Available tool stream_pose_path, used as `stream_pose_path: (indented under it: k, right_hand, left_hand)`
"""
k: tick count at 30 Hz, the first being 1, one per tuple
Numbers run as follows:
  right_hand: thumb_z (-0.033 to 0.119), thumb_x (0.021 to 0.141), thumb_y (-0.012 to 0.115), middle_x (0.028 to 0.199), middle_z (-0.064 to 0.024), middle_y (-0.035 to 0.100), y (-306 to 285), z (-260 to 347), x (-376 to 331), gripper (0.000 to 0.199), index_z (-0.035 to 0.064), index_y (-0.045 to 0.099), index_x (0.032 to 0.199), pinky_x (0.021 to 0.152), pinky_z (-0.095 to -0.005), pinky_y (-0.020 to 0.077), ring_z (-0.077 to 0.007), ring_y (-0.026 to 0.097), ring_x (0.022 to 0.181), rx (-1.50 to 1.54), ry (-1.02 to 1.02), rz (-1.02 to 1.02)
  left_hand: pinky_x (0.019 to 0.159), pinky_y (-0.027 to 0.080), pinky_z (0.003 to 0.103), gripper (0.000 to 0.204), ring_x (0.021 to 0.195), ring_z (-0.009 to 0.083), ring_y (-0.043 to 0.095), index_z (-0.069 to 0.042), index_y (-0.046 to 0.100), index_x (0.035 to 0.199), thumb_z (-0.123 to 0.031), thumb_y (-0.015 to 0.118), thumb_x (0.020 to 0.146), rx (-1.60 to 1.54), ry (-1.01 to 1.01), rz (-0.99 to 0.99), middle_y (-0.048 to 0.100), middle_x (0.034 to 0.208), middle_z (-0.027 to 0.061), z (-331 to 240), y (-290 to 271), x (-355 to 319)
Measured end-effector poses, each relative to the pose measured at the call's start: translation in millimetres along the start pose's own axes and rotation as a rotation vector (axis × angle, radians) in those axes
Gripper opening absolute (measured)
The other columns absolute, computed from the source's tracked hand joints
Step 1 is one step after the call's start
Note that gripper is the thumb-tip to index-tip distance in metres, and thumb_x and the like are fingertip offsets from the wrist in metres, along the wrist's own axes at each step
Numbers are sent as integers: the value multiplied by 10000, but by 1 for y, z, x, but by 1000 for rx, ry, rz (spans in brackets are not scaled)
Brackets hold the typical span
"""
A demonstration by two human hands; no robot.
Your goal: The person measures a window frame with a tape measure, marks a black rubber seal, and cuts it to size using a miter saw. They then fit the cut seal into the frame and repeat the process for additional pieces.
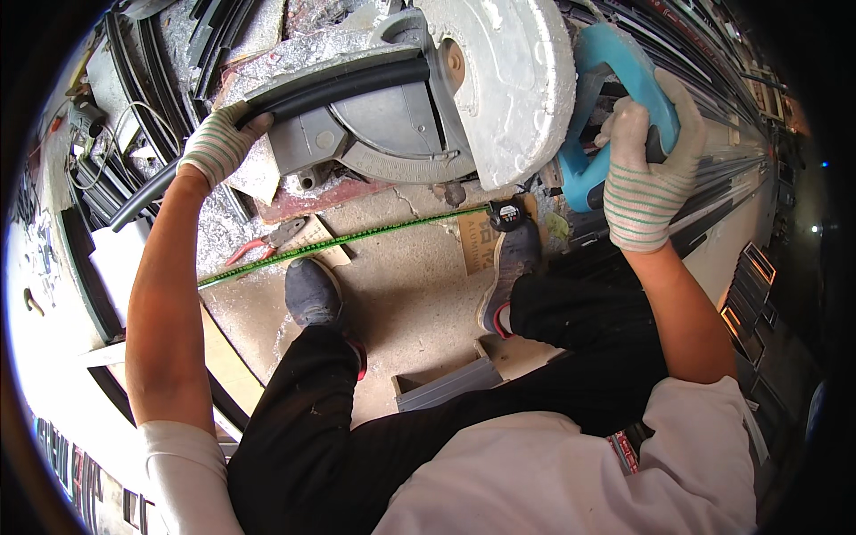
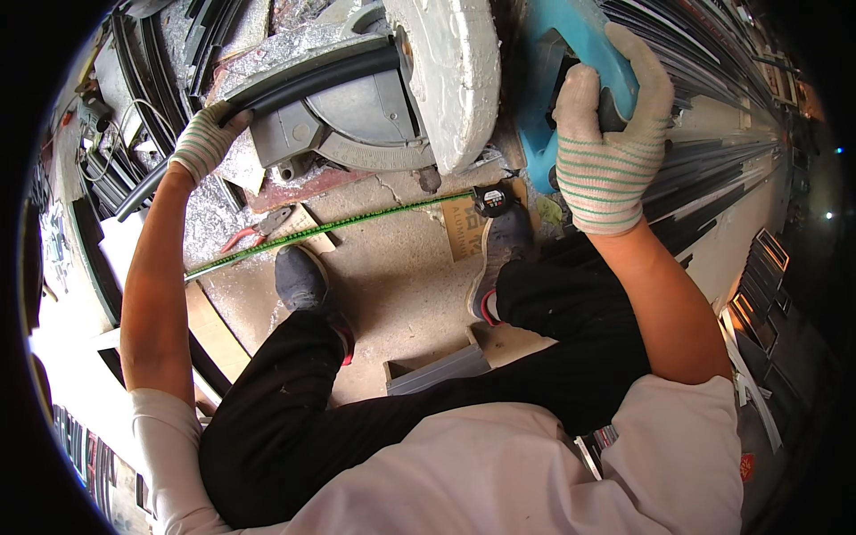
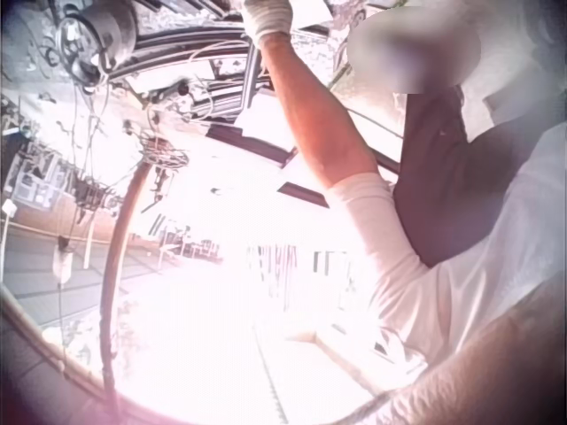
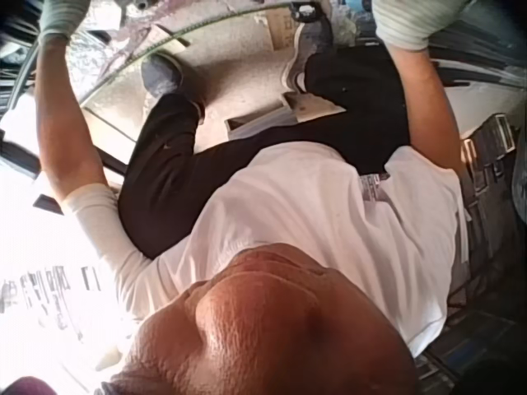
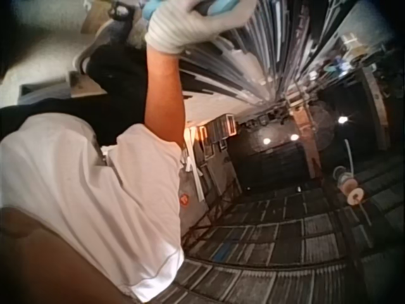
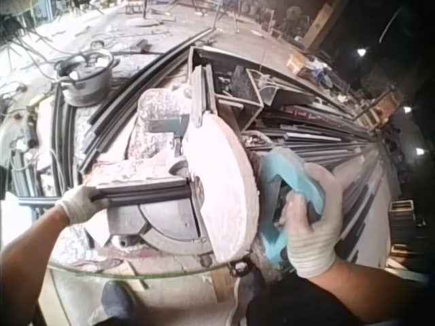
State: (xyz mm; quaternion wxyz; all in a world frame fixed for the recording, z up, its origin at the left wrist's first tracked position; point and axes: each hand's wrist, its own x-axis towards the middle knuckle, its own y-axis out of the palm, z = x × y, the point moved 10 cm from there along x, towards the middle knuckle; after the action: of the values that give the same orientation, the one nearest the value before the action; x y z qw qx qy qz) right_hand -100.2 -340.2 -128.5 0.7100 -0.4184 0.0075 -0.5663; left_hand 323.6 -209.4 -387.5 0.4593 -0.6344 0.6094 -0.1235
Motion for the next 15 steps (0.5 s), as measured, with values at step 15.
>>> stream_pose_path:
  k: [15]
  right_hand:
    - [121, 1004, 645, 1148, -111, 607, 4, -4, -8, 431, 5, 493, 1391, 690, -249, 579, -92, 620, 771, 41, 27, 13]
  left_hand:
    - [889, 536, 398, 444, 898, 314, 701, 8, 710, 1161, -401, 702, 987, 9, 2, -6, 750, 1011, 216, 1, 0, -2]
